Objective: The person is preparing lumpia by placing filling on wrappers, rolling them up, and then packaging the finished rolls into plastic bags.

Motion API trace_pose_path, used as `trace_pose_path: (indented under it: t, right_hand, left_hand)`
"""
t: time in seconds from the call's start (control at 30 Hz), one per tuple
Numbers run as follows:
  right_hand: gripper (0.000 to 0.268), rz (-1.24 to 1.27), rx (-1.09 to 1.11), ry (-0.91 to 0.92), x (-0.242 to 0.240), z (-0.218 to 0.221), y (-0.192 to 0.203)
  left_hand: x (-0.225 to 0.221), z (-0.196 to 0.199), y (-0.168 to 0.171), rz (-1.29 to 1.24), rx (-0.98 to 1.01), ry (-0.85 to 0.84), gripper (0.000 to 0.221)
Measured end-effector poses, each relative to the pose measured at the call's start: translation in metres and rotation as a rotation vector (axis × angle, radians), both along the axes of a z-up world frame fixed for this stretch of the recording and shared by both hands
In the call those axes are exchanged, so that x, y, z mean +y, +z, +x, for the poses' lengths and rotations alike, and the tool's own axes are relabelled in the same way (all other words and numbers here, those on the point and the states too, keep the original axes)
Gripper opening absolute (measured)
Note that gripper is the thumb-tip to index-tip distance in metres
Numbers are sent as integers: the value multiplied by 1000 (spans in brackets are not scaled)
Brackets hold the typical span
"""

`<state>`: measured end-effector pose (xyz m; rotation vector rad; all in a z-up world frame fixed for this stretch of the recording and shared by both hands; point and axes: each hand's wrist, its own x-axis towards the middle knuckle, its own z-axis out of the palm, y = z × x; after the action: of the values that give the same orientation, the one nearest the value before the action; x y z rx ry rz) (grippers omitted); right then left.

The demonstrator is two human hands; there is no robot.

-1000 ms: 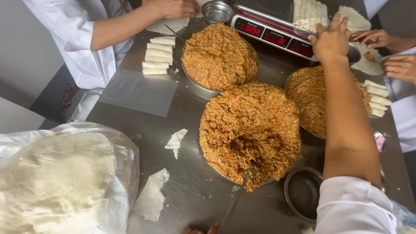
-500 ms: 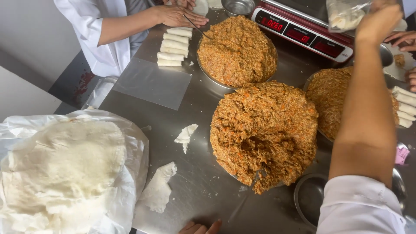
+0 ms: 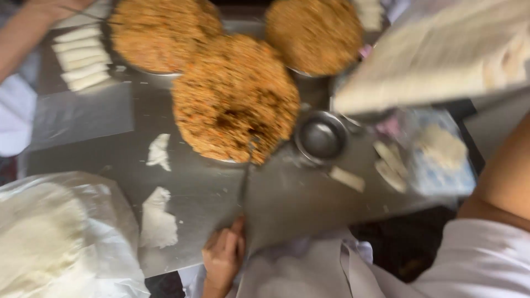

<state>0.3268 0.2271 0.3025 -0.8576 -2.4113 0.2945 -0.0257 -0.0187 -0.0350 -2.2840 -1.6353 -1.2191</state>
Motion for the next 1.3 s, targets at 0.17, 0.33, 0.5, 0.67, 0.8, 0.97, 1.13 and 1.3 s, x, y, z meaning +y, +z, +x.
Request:
trace_pose_path:
  t: [0.17,0.33,0.5,0.67,0.8,0.97,1.13,1.3]
  right_hand:
    - [55,-99,18,111,-131,-34,-20]
    - [55,-214,176,310,-172,-54,-122]
    - [44,-312,287,16,-172,-14,-187]
    - [32,-138,264,-668,-140,100,-223]
    - [44,-282,55,-696,-105,120,-239]
    - [46,-319,102,-715,-74,125,-261]
    - [55,-513,204,-822,-79,104,-233]
    - [7,-461,221,-867,-73,114,-248]
  left_hand:
    - [-17,8,18,-202,-259,9,29]
    - [-24,24,34,-66,-347,-89,40]
    - [-12,45,53,-215,15,-207,36]
    - [-10,50,60,-134,67,-178,35]
    - [-6,54,51,-79,59,-127,32]
    - [-6,55,53,-93,67,-129,32]
    - [-8,53,54,-137,74,-132,33]
    - [-6,53,54,-126,76,-125,32]
